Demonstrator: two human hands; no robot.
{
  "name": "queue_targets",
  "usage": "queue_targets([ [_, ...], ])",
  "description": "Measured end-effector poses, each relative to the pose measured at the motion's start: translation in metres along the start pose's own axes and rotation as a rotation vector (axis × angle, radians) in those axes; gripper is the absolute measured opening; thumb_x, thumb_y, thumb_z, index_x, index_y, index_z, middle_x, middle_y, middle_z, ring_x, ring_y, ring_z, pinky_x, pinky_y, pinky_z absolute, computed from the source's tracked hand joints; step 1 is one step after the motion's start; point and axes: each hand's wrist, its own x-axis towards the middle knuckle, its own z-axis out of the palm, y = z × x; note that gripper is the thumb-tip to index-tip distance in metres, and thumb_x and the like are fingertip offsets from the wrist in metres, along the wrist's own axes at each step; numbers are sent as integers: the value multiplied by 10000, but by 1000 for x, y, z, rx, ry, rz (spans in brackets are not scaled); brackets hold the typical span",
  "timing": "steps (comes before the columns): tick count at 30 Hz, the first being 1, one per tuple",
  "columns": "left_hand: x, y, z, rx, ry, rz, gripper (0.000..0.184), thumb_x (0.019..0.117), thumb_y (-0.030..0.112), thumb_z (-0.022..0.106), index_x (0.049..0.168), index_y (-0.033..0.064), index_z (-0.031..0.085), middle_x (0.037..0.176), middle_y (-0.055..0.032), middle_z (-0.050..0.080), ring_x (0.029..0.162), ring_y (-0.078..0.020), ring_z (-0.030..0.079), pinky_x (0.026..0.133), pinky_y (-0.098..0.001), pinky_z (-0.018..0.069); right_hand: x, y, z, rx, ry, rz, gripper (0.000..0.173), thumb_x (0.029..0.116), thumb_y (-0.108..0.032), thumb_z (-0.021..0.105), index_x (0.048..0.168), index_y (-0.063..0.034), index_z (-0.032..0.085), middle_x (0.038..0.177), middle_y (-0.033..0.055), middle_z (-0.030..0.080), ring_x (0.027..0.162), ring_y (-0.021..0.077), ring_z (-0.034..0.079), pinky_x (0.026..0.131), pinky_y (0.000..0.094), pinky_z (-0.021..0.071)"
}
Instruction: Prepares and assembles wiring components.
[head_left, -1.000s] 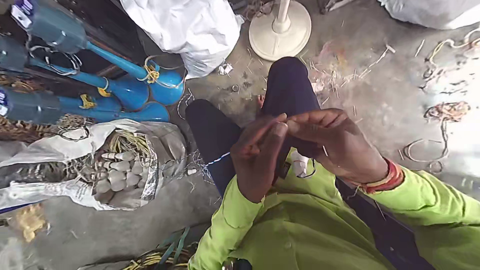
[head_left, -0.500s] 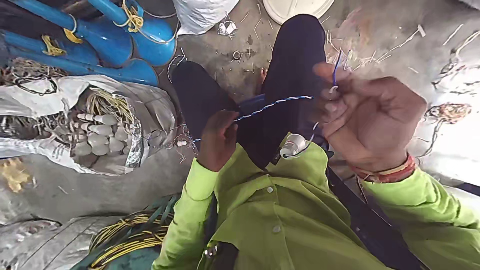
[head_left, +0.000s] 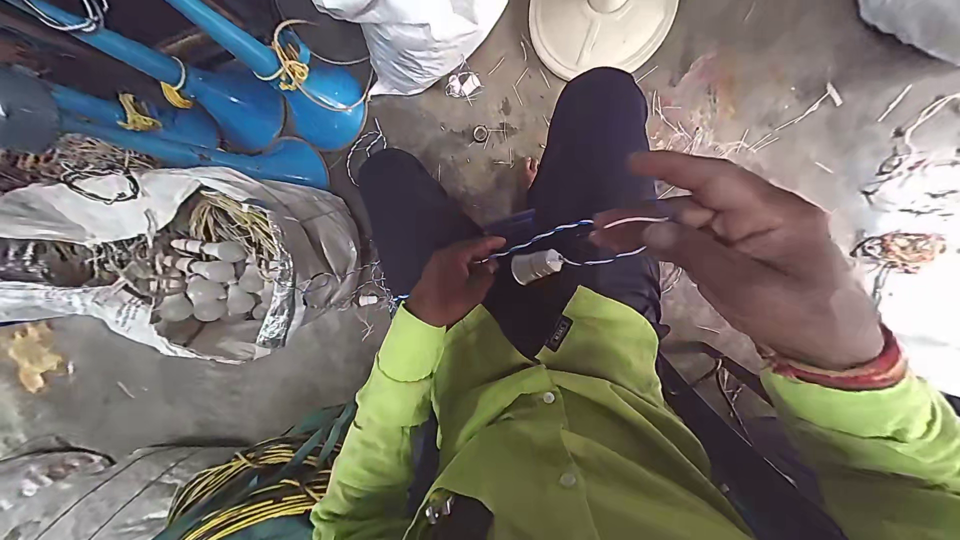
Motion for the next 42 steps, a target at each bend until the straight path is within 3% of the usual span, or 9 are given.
queue_targets([
  [3, 0, 5, -1, -77, -33, 22, 422, 933, 111, 693, 1352, 80, 652, 1157, -88, 669, 893, -128, 653, 789, -314, 572, 16, 9, 16, 18, -99, 7, 302, 1022, -6, 521, 1318, -2, 579, 1145, 72, 714, 968, 140, 725, 831, 281, 637],
  [7, -3, 16, -3, -146, -9, 107, 450, 870, 143, 795, 1296, 56, 679, 1026, -36, 648, 756, -54, 571, 660, -206, 501, 51, 39, 44, 20, -190, 75, 278, 1011, -21, 566, 1285, -19, 612, 1141, 57, 737, 971, 74, 710, 823, 231, 598],
  [13, 1, 26, 0, -281, 58, 142, 299, 879, 16, 747, 1177, 15, 722, 1061, -52, 738, 840, -45, 682, 768, -228, 593, 72, 40, 52, -54, -179, 56, 239, 962, -44, 668, 1199, -37, 639, 1031, 26, 755, 902, 52, 722, 793, 222, 613],
  [18, -1, 27, -4, -461, -81, 139, 490, 884, -83, 577, 1373, -49, 581, 1262, -106, 680, 1027, -94, 673, 900, -265, 573, 71, 37, 37, -255, -100, -25, 202, 943, -126, 722, 1133, -65, 689, 976, 6, 747, 828, 32, 709, 758, 210, 604],
  [22, -3, 5, -19, -684, -243, 167, 656, 864, -3, 559, 1490, -103, 393, 1411, -195, 598, 1252, -274, 626, 1065, -447, 525, 67, 45, 32, -300, -141, -40, 206, 948, -149, 723, 1137, -72, 694, 959, 5, 757, 813, 29, 709, 750, 205, 602],
  [27, -5, -1, -42, -901, -246, 33, 687, 870, 7, 497, 1536, -20, 331, 1349, -212, 641, 1222, -356, 648, 1062, -521, 524, 64, 63, 38, -369, -299, -62, 220, 977, -134, 671, 1185, -71, 708, 1001, 47, 762, 863, 96, 724, 815, 290, 602],
  [31, -2, -3, -49, -982, -260, -9, 691, 883, 11, 508, 1551, 8, 328, 1365, -227, 626, 1236, -385, 637, 1067, -551, 515, 64, 65, 37, -278, -324, -9, 234, 963, -155, 695, 1186, -87, 711, 973, 20, 759, 807, 46, 708, 755, 227, 600],
  [37, 4, -15, -68, -697, -292, -117, 618, 949, 217, 415, 1540, 37, 399, 1264, -133, 705, 1094, -210, 711, 949, -338, 581, 68, 65, 22, -155, -220, 53, 225, 961, -118, 689, 1181, -72, 695, 931, -13, 749, 785, 28, 705, 717, 201, 610],
  [42, -6, -11, -68, -348, -274, -261, 371, 1041, 159, 443, 1313, -6, 635, 1003, -67, 759, 890, -137, 729, 830, -313, 607, 76, 70, 4, -126, -116, 104, 268, 950, -112, 709, 1210, -57, 675, 949, -3, 757, 811, 76, 733, 726, 238, 637],
])
